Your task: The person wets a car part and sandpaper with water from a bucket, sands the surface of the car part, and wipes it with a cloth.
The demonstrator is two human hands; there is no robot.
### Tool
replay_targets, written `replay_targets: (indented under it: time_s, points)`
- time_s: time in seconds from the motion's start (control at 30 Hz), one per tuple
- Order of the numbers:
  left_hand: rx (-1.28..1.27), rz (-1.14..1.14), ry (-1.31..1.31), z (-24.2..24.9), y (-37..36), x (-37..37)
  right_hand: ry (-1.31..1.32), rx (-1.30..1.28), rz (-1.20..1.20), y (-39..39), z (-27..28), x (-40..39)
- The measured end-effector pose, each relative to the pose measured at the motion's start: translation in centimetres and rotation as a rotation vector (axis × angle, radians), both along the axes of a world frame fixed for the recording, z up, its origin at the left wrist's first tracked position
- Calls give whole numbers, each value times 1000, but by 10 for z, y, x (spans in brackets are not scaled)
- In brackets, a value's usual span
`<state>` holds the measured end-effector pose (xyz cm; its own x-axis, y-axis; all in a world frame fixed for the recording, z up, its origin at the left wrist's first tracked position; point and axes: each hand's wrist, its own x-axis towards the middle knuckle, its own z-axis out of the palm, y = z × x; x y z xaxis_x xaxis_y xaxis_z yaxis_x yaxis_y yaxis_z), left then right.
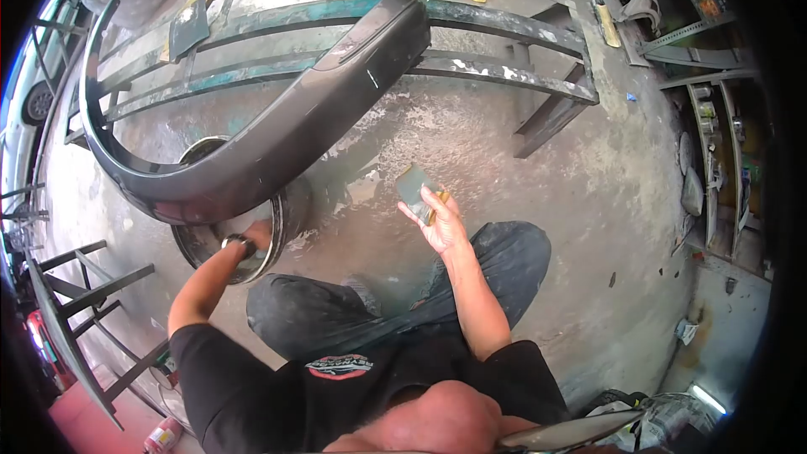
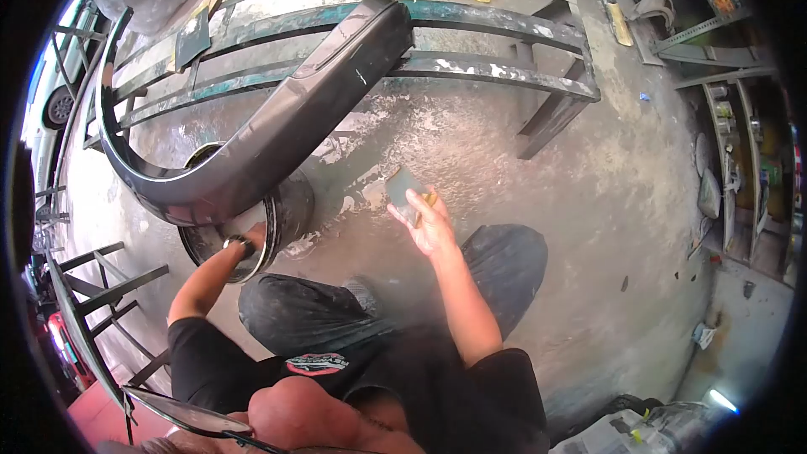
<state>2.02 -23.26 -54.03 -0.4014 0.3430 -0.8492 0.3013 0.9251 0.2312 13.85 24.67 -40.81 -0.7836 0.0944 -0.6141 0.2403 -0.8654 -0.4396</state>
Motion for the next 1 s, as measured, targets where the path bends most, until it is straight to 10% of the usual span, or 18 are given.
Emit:
replay_targets:
  time_s: [0.33,0.47,0.57,0.6,0.67,0.87,1.0]
  points:
    - [181,675,48,348,27,28,77,28,-37,-1,8,-21]
    - [322,691,211,427,60,0,142,659,-87,2,53,-49]
    - [501,237,981,416,80,-33,463,1405,-219,-5,104,-107]
    - [499,330,694,453,145,-51,540,1604,-240,-14,121,-128]
    - [513,76,920,457,212,-73,538,1852,-291,-46,122,-171]
    - [503,-463,889,403,315,-140,483,1911,5,-106,101,-174]
    - [706,-395,871,389,334,-141,267,1880,-89,-72,126,-202]
